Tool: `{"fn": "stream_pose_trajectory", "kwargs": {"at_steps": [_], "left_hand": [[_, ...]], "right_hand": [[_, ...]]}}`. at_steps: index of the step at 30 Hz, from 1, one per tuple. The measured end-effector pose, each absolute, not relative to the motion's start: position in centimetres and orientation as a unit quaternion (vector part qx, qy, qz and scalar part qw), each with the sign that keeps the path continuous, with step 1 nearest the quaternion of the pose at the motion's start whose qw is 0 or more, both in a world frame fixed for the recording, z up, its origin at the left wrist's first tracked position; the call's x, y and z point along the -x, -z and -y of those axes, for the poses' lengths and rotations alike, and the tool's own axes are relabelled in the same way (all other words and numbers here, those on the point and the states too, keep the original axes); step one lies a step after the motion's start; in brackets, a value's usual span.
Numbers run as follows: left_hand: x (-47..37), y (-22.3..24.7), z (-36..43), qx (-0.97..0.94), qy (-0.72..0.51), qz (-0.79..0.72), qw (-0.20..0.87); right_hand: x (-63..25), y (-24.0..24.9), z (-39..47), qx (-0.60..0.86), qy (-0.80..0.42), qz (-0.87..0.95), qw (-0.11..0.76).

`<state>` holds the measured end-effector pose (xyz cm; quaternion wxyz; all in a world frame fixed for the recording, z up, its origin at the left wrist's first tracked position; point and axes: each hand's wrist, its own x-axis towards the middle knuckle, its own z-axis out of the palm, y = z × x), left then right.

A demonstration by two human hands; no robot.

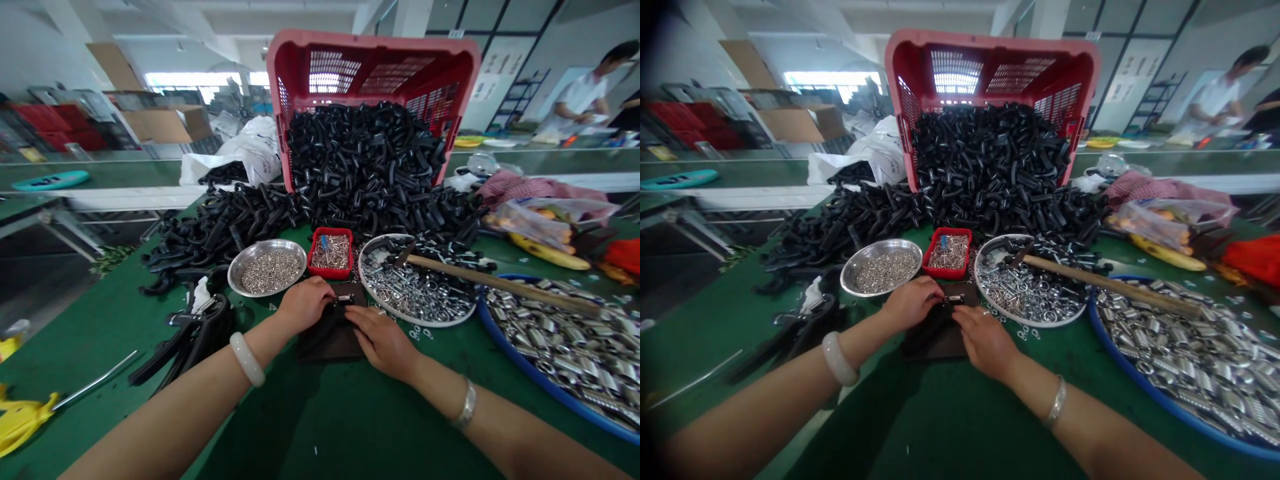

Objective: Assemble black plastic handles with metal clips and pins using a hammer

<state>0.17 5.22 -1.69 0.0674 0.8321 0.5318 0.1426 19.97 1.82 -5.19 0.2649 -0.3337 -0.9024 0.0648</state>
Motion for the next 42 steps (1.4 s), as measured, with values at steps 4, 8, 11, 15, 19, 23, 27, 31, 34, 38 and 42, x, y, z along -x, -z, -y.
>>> {"fn": "stream_pose_trajectory", "kwargs": {"at_steps": [4,8,11,15,19,23,27,31,34,38,42], "left_hand": [[-0.2,1.5,-5.1,-0.834,-0.125,-0.536,0.05],[-1.1,1.0,-4.5,-0.855,-0.065,-0.513,-0.024],[-1.7,0.8,-3.9,-0.867,-0.016,-0.494,-0.068],[-1.4,1.3,-3.9,-0.883,0.004,-0.461,-0.091],[-0.4,2.1,-4.6,-0.902,-0.036,-0.426,-0.059],[0.5,2.4,-4.5,-0.903,-0.077,-0.421,-0.04],[1.3,2.4,-3.5,-0.914,-0.082,-0.397,-0.034],[1.9,2.8,-3.1,-0.912,-0.111,-0.395,-0.023],[2.0,2.7,-3.1,-0.909,-0.121,-0.399,0.008],[1.6,1.6,-2.3,-0.904,-0.087,-0.418,0.022],[0.9,0.9,-0.8,-0.891,-0.064,-0.45,0.012]], "right_hand": [[-19.9,5.3,-1.9,0.336,-0.069,0.901,0.265],[-19.9,5.4,-1.8,0.336,-0.071,0.9,0.269],[-19.9,5.4,-1.8,0.335,-0.072,0.899,0.273],[-20.1,5.3,-1.9,0.338,-0.071,0.898,0.274],[-19.9,5.6,-1.8,0.337,-0.075,0.897,0.277],[-19.9,5.2,-1.8,0.333,-0.056,0.905,0.26],[-24.0,2.5,-4.0,0.465,0.089,0.86,0.191],[-32.2,-1.2,-7.0,0.71,0.143,0.689,-0.029],[-36.9,-3.4,-7.6,0.743,0.071,0.655,-0.114],[-38.4,-4.9,-6.8,0.712,-0.017,0.694,-0.108],[-36.8,-4.2,-5.2,0.655,-0.343,0.674,-0.004]]}}
